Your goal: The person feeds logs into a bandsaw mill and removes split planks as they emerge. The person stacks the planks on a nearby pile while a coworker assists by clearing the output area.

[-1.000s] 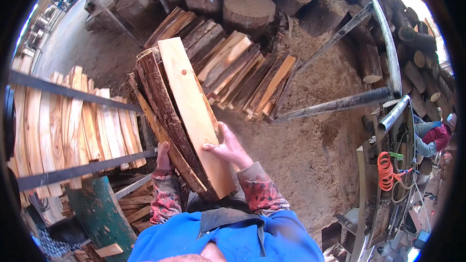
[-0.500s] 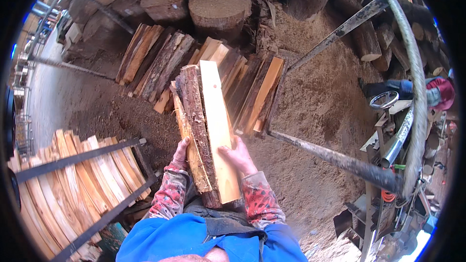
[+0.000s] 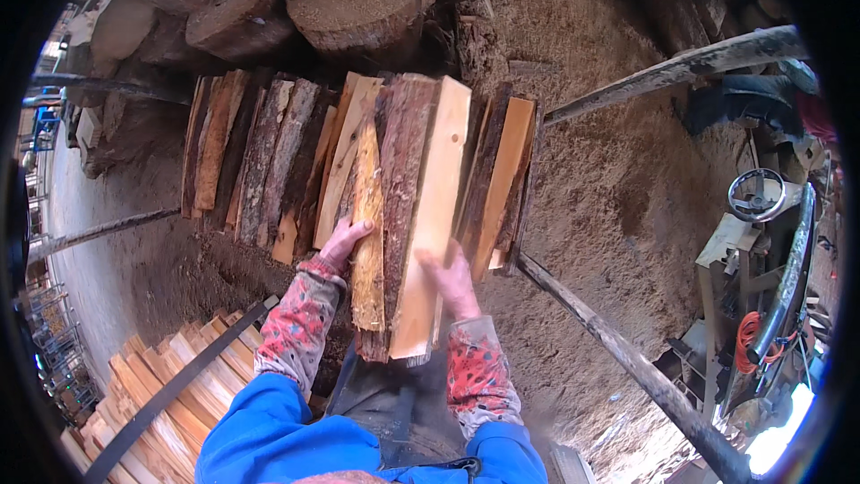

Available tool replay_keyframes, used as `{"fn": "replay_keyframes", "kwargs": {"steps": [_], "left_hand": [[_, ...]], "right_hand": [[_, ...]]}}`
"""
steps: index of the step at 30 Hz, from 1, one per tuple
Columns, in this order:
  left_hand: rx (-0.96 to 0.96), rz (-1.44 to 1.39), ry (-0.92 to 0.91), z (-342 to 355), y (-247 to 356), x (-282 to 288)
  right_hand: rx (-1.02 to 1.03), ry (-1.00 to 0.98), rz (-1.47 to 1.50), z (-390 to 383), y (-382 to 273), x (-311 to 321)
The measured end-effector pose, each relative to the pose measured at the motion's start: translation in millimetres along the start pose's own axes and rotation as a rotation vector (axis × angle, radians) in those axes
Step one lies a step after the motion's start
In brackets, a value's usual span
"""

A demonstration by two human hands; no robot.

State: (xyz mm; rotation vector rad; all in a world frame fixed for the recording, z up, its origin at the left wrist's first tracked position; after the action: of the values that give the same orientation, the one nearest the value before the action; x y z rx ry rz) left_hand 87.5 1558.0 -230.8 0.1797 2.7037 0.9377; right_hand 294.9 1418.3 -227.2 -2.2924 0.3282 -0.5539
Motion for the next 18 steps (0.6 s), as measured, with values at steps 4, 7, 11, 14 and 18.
{"fn": "replay_keyframes", "kwargs": {"steps": [4,7,11,14,18], "left_hand": [[-0.068,0.214,0.129,111,-24,9],[-0.388,1.004,0.49,157,-57,-10],[-0.354,1.177,0.565,168,-65,-27],[-0.326,1.168,0.512,160,-61,-23],[-0.539,1.057,0.553,121,-69,-5]], "right_hand": [[-0.024,0.098,-0.256,54,-30,-14],[0.359,0.116,-0.641,114,26,-29],[0.42,0.005,-0.765,123,59,-56],[0.398,-0.037,-0.723,111,57,-50],[0.452,-0.117,-0.777,68,40,-20]]}}
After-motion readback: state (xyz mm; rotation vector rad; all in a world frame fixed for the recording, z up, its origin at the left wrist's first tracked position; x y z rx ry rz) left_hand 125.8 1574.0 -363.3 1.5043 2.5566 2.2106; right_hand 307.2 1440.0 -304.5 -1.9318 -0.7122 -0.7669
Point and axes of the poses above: each hand's wrist, its own z-axis towards the middle knuckle, its own x-axis out of the back of the hand, y = z × x, the point moved 3 cm from there along z, towards the middle knuckle, and after that the axes turned 10 degrees about y, right-handed, at the moved point
